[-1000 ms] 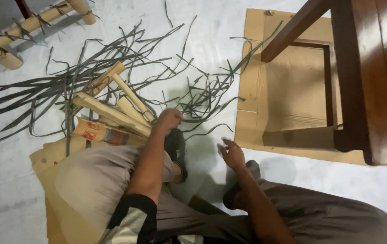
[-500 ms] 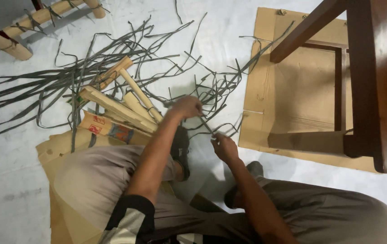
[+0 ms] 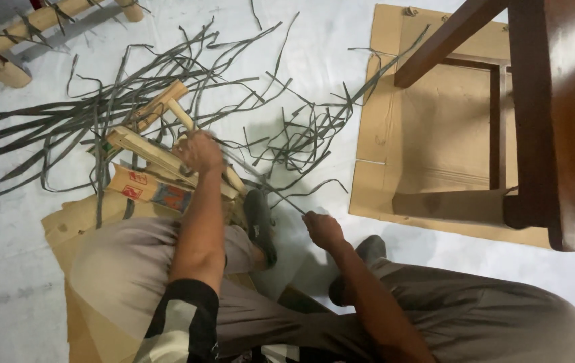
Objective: Polishing a wooden chair with a cloth and wrapping the legs with cardboard and plastic straps for shipping.
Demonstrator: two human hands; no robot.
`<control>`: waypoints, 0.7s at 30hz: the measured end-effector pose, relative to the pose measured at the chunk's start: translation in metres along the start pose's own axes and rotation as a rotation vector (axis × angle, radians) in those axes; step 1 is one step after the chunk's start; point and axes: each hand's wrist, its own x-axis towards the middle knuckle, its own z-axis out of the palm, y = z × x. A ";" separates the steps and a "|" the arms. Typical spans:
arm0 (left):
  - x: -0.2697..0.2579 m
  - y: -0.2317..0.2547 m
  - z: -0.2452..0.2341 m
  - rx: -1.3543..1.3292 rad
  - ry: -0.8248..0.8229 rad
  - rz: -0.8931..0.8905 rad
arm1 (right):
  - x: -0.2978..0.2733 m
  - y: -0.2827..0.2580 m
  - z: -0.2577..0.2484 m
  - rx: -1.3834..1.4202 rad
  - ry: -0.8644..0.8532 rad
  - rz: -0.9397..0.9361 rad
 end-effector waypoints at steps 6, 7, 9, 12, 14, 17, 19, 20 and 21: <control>-0.025 0.019 -0.059 -0.064 0.009 -0.135 | -0.006 -0.012 0.011 -0.225 -0.119 -0.031; -0.026 0.022 -0.042 -0.071 0.000 -0.019 | -0.005 -0.013 0.015 -0.239 -0.163 -0.072; -0.036 0.044 -0.032 -0.077 -0.009 0.096 | -0.005 -0.016 0.022 -0.254 -0.208 -0.113; -0.067 0.089 -0.046 -0.828 -0.428 -0.055 | -0.014 -0.020 0.025 -0.332 -0.244 -0.230; -0.091 0.104 -0.047 -0.257 -0.497 0.634 | -0.023 -0.023 0.021 -0.185 -0.309 -0.203; -0.111 0.109 -0.027 -0.175 -0.519 0.790 | -0.029 -0.022 0.011 -0.124 -0.322 -0.090; -0.115 0.115 -0.022 -0.125 -0.528 0.783 | -0.032 -0.015 0.001 -0.100 -0.324 -0.048; -0.116 0.119 -0.020 -0.072 -0.532 0.763 | -0.034 -0.011 -0.004 -0.082 -0.330 -0.016; -0.116 0.122 -0.010 -0.072 -0.532 0.776 | -0.035 -0.002 -0.003 -0.075 -0.323 -0.008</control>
